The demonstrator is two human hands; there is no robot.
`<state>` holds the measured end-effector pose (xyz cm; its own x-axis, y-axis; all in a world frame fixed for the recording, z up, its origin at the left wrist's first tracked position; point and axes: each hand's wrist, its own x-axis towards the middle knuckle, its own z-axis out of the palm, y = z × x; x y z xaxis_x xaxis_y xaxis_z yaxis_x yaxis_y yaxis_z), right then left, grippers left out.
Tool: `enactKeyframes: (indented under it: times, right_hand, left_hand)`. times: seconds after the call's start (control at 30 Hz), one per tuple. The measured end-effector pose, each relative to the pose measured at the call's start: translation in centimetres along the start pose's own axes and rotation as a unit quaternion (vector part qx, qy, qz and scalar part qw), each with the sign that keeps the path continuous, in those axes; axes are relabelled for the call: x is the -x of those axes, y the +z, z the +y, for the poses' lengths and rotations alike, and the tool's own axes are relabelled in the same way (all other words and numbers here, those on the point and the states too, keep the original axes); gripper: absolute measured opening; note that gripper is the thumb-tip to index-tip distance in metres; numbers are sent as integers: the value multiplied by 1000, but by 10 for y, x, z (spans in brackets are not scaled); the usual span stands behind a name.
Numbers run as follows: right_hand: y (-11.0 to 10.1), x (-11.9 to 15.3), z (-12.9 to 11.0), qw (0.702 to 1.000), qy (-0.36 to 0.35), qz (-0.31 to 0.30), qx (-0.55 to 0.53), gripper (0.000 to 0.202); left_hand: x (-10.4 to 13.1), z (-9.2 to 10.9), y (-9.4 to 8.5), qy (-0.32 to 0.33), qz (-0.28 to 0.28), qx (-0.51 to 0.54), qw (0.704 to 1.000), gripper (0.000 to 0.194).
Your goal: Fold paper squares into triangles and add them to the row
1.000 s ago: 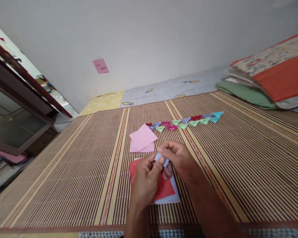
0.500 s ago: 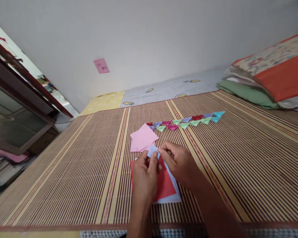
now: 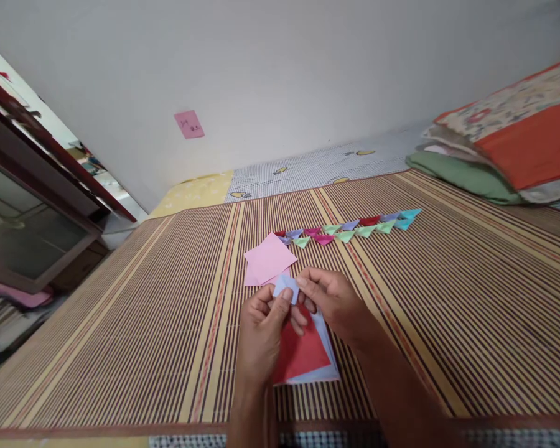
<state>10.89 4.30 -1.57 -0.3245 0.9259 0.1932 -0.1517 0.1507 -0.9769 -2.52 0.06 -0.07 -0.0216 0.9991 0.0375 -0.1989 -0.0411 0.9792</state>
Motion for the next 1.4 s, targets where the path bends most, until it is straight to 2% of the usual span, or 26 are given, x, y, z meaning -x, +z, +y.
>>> enactKeyframes:
  times: [0.1, 0.23, 0.4, 0.5, 0.67, 0.8, 0.93, 1.07, 1.27, 1.33, 1.4]
  right_hand:
    - [3, 3, -8, 996, -27, 29, 79, 30]
    - [3, 5, -15, 988, -52, 36, 141, 27]
    - [0, 3, -7, 997, -21, -23, 76, 29]
    - [1, 2, -4, 998, -6, -56, 41, 30]
    - [8, 3, -9, 995, -19, -36, 93, 25]
    - [17, 5, -10, 997, 2, -41, 69, 17]
    - [26, 6, -7, 997, -6, 0, 81, 19]
    - [24, 4, -3, 999, 6, 4, 34, 21]
    - [15, -2, 7, 982, 86, -92, -143, 24]
    - [15, -2, 9, 977, 89, -111, -157, 23]
    - [16, -2, 8, 985, 68, -111, -110, 23]
  left_hand:
    - [2, 1, 3, 23, 44, -44, 998, 24]
    - [2, 2, -1, 36, 60, -83, 994, 26]
    - [-4, -4, -18, 26, 69, -30, 997, 23]
    - [-6, -8, -22, 22, 78, -21, 996, 26]
    - [-4, -6, -13, 94, 184, -94, 974, 25]
    - [-3, -10, -9, 98, 225, -47, 968, 24]
    - [-3, -12, -5, 104, 259, -26, 960, 24]
    - [-5, -12, -8, 87, 232, -20, 969, 22]
    - [-7, -13, -22, 32, 134, 50, 989, 23]
    - [-7, -11, -23, 38, 135, 48, 989, 23]
    - [-6, -8, -22, 54, 156, 12, 986, 21]
